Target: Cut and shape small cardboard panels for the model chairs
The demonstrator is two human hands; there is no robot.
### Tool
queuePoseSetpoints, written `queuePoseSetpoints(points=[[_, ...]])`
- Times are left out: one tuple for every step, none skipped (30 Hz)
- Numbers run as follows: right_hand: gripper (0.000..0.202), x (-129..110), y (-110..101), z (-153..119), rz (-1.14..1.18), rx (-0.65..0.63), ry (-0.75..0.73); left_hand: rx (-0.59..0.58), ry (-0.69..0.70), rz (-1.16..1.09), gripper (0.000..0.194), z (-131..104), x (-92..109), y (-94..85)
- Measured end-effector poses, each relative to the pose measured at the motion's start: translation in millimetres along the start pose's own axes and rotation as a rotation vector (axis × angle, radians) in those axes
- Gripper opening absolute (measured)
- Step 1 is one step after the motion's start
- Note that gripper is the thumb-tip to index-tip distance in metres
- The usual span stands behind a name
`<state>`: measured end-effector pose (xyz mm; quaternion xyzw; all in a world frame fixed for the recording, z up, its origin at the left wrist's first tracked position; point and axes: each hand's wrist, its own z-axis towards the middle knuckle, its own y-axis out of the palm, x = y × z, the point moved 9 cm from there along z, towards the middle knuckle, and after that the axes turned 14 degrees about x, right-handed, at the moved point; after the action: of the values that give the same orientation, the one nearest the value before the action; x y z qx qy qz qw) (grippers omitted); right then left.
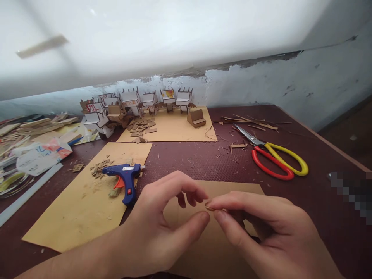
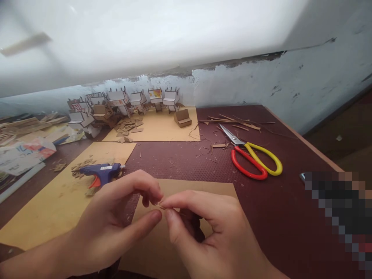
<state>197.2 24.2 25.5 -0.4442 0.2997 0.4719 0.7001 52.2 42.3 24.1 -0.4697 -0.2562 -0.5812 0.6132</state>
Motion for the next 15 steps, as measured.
queuePoseSetpoints(points=[[0.019, 0.6, 0.4, 0.0, -0.002, -0.004, 0.006, 0.006, 0.079, 0.028, 0.019, -0.2, 6.5, 0.1], [0.018, 1.3, 0.7, -0.2, -0.007, -0.009, 0.011, 0.008, 0.135, 0.048, 0.02, -0.5, 11.4, 0.7], [0.018, 1.5, 0.8, -0.5, -0.011, -0.013, 0.013, 0.012, 0.172, 0.062, 0.019, -0.5, 14.9, 0.9], [0.018, 1.8, 0.9, -0.9, -0.015, -0.017, 0.016, 0.018, 0.196, 0.074, 0.017, -0.2, 17.5, 0.7], [0.019, 2.0, 0.9, -1.1, -0.019, -0.02, 0.019, 0.024, 0.214, 0.084, 0.014, 0.2, 19.6, 0.3], [0.019, 2.0, 0.9, -1.2, -0.021, -0.022, 0.021, 0.028, 0.227, 0.095, 0.012, 0.6, 21.4, -0.1], [0.02, 2.1, 1.0, -1.0, -0.024, -0.024, 0.024, 0.029, 0.238, 0.104, 0.011, 0.9, 22.8, -0.6], [0.02, 2.1, 1.3, -0.6, -0.026, -0.027, 0.027, 0.028, 0.246, 0.112, 0.01, 1.1, 23.9, -1.1], [0.019, 2.5, 2.1, -0.3, -0.03, -0.036, 0.036, 0.026, 0.251, 0.119, 0.01, 1.2, 24.7, -1.5], [0.019, 2.9, 3.0, -0.1, -0.031, -0.047, 0.045, 0.023, 0.255, 0.123, 0.011, 1.2, 25.4, -1.8], [0.019, 3.0, 4.1, 0.0, -0.025, -0.06, 0.055, 0.022, 0.259, 0.125, 0.011, 1.1, 25.9, -2.2], [0.019, 3.5, 5.1, -0.1, -0.021, -0.074, 0.07, 0.021, 0.265, 0.125, 0.012, 1.0, 26.6, -2.6], [0.02, 4.0, 6.0, -0.4, -0.017, -0.087, 0.084, 0.022, 0.271, 0.124, 0.012, 0.8, 27.4, -2.9], [0.02, 4.5, 6.7, -0.9, -0.012, -0.1, 0.098, 0.025, 0.275, 0.124, 0.012, 0.7, 28.0, -3.3], [0.02, 5.1, 7.1, -1.4, -0.008, -0.108, 0.112, 0.028, 0.278, 0.122, 0.013, 0.6, 28.4, -3.6]])
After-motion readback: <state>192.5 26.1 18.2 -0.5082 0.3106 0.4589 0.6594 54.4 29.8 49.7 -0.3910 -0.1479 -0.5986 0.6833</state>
